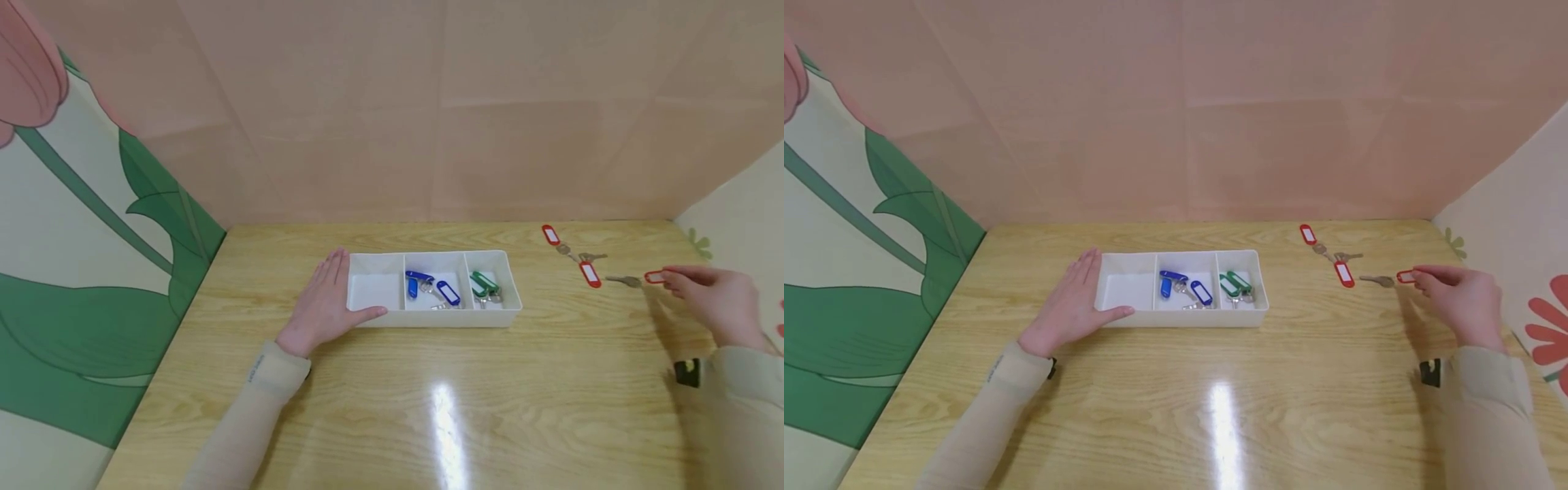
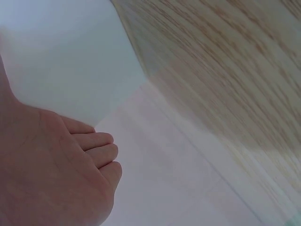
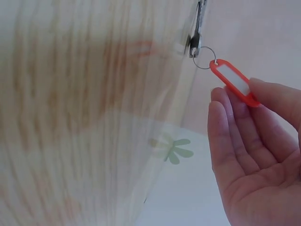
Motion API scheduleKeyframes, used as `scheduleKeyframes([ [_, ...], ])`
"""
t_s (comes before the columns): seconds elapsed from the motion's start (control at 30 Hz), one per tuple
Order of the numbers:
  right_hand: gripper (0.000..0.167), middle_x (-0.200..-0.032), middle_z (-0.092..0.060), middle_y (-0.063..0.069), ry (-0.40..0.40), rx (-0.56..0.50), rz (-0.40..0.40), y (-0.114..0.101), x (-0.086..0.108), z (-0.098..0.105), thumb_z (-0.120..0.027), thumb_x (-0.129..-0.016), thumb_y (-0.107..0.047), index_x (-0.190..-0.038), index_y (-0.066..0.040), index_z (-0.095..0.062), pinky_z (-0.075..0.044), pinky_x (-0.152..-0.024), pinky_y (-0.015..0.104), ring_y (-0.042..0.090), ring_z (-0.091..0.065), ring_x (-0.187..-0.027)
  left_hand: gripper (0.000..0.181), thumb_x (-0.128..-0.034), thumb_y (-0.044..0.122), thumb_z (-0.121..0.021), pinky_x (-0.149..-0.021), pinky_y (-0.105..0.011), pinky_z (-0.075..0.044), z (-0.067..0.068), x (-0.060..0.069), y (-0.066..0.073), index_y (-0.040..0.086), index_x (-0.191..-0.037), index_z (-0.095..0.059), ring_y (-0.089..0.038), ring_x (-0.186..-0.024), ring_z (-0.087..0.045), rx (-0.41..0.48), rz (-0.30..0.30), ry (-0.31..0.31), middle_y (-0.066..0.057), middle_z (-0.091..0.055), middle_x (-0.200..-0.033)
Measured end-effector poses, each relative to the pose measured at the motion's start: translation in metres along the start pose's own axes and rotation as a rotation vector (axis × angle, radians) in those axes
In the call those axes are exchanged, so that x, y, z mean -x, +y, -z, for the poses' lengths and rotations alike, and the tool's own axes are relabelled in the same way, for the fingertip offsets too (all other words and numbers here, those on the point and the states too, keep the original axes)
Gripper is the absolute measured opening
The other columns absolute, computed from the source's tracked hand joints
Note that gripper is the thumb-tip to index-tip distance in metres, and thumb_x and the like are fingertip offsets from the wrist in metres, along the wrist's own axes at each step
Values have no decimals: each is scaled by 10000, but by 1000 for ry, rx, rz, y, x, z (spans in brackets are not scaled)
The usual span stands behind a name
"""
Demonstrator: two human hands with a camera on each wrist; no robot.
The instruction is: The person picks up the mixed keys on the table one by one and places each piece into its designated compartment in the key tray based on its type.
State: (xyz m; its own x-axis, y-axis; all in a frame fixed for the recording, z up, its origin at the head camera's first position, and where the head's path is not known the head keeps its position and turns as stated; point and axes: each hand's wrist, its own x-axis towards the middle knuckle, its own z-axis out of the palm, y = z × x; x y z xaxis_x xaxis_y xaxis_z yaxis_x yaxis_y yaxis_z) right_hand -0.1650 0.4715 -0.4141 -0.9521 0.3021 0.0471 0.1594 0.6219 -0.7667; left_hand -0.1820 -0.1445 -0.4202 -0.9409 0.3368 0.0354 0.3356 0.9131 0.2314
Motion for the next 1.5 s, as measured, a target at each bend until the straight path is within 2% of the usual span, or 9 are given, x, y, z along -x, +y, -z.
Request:
scheduleKeyframes([
  [0.1, 121, -742, -672, -302, 5, -3, 3, -2, 0, -1, -693, -985, -304, -1014, -366, -793, -445, -562, 90, -184, -587, -700, 1315, -795, 943, -362, -1236, -392, -30, 0, 1, 0, -36, -1606, -26, -284, -1543, -6, -1, -1, 1, -193, -23, -1681],
  [0.17, 148, -753, -660, -323, 9, 20, 0, -3, 0, -1, -680, -991, -314, -1078, -293, -799, -431, -584, 73, -221, -548, -723, 1315, -796, 941, -365, -1236, -397, -36, 0, 1, -1, -38, -1605, -27, -293, -1543, -17, -1, 0, 1, -197, -27, -1680],
  [0.37, 359, -764, -652, -341, 4, 29, -26, -4, 0, -1, -675, -986, -378, -1256, -154, -749, -435, -578, 93, -238, -527, -729, 1317, -793, 945, -355, -1236, -397, -34, -1, 1, -1, -37, -1605, -25, -300, -1544, -28, 2, 3, -1, -194, -24, -1680],
  [0.57, 404, -779, -662, -332, 1, -9, -38, -8, 1, -2, -669, -987, -391, -1296, -138, -723, -446, -578, 87, -220, -556, -743, 1316, -790, 948, -353, -1235, -390, -28, -1, 1, 0, -26, -1609, -16, -281, -1544, -7, 6, 12, -10, -183, -16, -1683],
  [0.67, 291, -778, -673, -315, 7, -46, -26, -13, 3, -2, -683, -984, -356, -1226, -216, -763, -443, -580, 78, -206, -578, -745, 1315, -790, 948, -354, -1235, -388, -28, -1, 1, 0, -24, -1609, -14, -280, -1544, -4, 4, 14, -12, -183, -16, -1683],
  [0.77, 266, -762, -669, -317, 28, -59, -24, -19, 5, -2, -695, -977, -353, -1205, -241, -772, -443, -567, 79, -191, -592, -725, 1314, -792, 945, -360, -1235, -386, -26, -1, 0, 1, -24, -1609, -16, -281, -1544, -3, 3, 13, -9, -183, -17, -1684],
  [1.0, 489, -786, -645, -353, 65, -75, -58, -29, 5, -5, -678, -978, -387, -1353, -74, -670, -432, -611, 36, -148, -626, -720, 1319, -789, 943, -376, -1235, -389, -28, 0, -1, 1, -26, -1609, -17, -273, -1543, 7, 8, 9, -2, -184, -16, -1683],
  [1.2, 418, -787, -668, -321, 86, -103, -50, -39, 6, -6, -721, -949, -386, -1276, -127, -732, -439, -614, 39, -124, -643, -707, 1307, -800, 931, -384, -1234, -386, -19, 1, -1, 1, -28, -1608, -19, -270, -1543, 11, 19, 17, -8, -183, -12, -1683],
  [1.5, 416, -828, -696, -293, 72, -146, -51, -53, 12, -9, -781, -898, -382, -1244, -153, -752, -464, -608, 69, -93, -662, -732, 1305, -802, 929, -387, -1232, -373, -6, 2, 1, 2, -30, -1606, -17, -263, -1542, 20, 11, 15, -13, -179, -5, -1683],
])
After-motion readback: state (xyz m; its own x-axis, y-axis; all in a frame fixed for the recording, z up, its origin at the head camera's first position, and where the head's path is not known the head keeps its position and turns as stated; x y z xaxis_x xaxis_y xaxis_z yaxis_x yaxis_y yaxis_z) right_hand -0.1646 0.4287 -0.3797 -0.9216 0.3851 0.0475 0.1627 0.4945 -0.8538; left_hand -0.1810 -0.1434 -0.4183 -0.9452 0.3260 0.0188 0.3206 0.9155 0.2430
